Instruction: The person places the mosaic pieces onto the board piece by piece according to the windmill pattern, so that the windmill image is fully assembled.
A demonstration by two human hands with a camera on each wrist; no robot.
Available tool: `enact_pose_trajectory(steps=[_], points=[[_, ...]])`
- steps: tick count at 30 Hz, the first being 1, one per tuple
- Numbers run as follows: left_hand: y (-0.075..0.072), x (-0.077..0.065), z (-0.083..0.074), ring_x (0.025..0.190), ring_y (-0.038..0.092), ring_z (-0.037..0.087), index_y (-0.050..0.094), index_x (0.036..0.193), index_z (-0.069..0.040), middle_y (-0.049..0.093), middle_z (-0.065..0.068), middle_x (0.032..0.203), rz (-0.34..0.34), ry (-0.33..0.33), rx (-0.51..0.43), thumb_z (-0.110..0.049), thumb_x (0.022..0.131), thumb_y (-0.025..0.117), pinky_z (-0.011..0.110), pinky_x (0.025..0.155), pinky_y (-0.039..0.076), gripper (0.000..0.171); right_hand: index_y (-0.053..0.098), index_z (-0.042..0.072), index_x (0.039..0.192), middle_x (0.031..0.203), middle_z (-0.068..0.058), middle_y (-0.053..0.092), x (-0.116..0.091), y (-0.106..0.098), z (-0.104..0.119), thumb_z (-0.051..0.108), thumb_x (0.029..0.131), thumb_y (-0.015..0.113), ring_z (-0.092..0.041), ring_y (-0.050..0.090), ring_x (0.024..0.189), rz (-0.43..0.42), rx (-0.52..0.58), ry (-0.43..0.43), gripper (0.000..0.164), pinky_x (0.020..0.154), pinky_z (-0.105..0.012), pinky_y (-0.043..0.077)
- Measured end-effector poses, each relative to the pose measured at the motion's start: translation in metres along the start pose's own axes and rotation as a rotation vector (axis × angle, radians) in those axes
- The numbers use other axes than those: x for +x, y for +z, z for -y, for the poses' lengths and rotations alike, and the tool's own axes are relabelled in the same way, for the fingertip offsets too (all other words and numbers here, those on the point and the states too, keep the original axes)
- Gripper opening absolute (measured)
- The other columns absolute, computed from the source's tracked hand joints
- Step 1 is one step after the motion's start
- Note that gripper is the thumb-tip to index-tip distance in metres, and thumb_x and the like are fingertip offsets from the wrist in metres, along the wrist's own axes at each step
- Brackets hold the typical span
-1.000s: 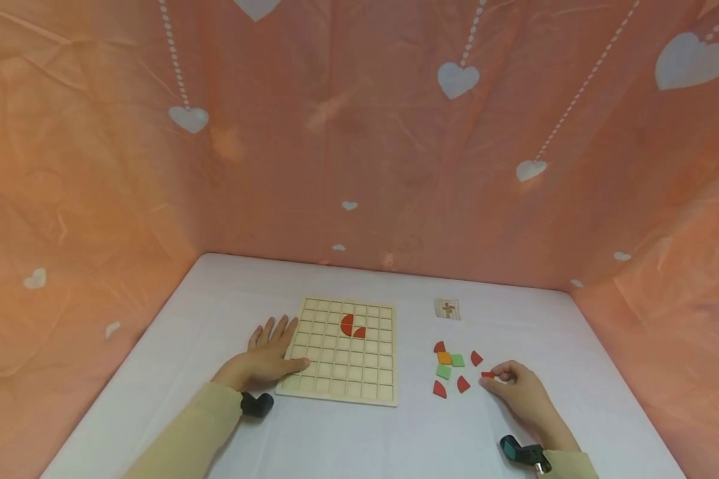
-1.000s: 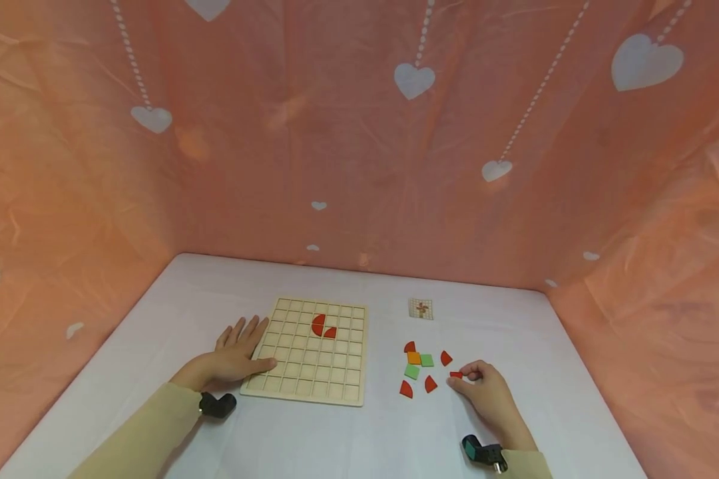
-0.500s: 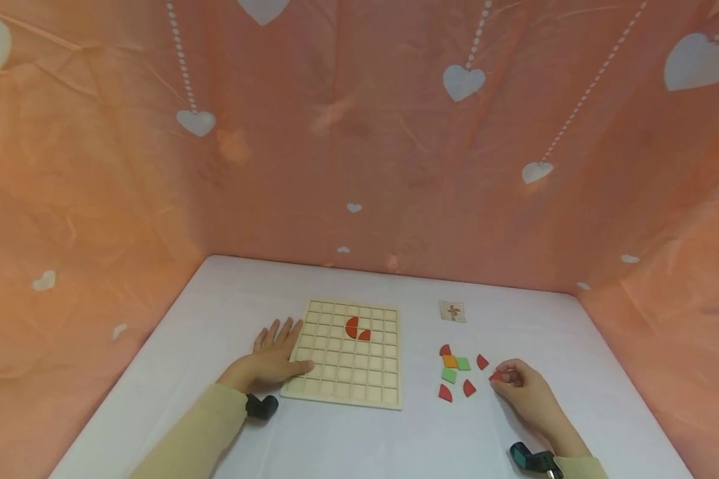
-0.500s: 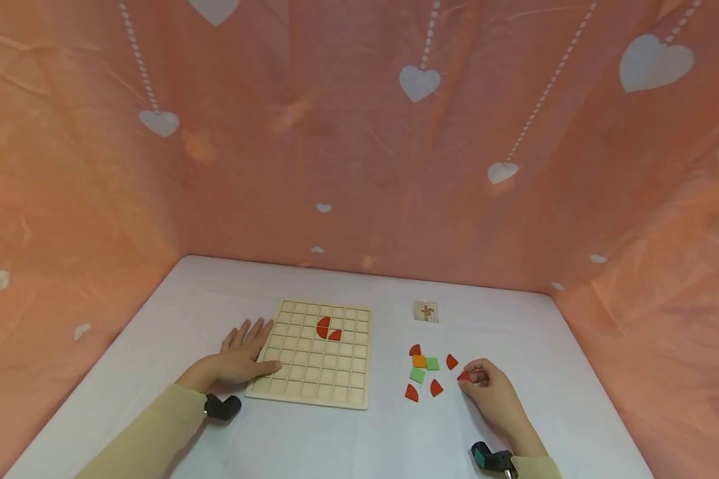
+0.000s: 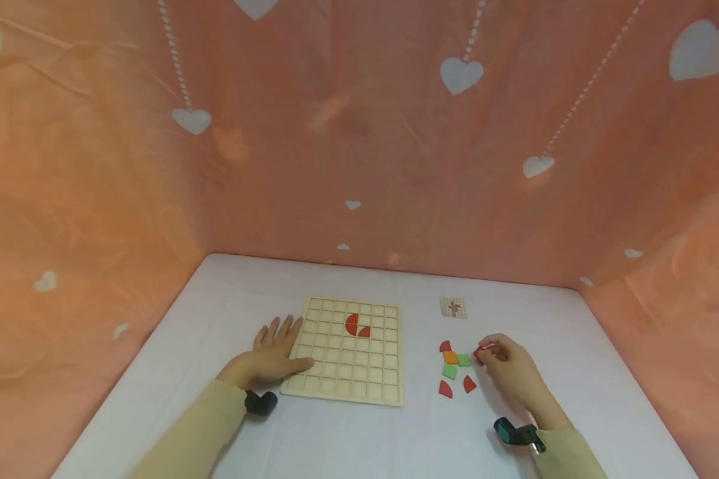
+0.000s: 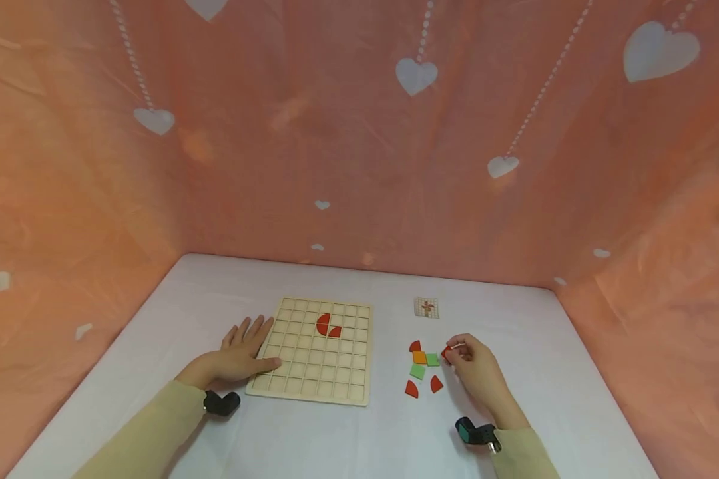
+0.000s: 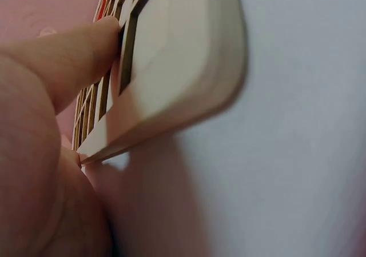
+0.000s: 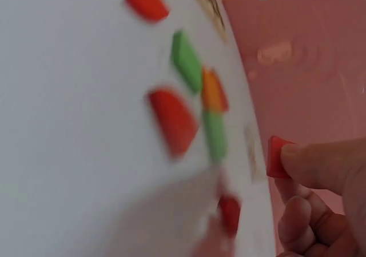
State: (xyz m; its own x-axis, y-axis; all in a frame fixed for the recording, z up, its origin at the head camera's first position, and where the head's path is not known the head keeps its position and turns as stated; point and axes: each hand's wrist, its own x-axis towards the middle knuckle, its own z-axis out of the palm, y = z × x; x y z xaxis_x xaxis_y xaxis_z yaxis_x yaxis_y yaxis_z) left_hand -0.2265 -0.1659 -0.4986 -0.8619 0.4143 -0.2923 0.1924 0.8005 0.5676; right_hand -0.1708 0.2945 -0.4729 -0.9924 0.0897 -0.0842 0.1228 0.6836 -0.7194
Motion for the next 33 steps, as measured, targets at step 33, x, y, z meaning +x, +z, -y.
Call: enact_pose_trajectory(steps=[33], points=[[0.002,0.000,0.002,0.143,-0.019,0.038,0.002,0.155,-0.004,-0.008,0.019,0.160,-0.037,0.003,-0.011,-0.054,0.092,0.057,0.054,0.111,-0.014,0.097,0.066,0.014,0.102,0.091,0.001,0.063,0.051,0.116,0.098,0.013,0.094,0.063,-0.016,0.057,0.085,0.140,0.118,-0.185,0.009,0.075,-0.031,0.049]])
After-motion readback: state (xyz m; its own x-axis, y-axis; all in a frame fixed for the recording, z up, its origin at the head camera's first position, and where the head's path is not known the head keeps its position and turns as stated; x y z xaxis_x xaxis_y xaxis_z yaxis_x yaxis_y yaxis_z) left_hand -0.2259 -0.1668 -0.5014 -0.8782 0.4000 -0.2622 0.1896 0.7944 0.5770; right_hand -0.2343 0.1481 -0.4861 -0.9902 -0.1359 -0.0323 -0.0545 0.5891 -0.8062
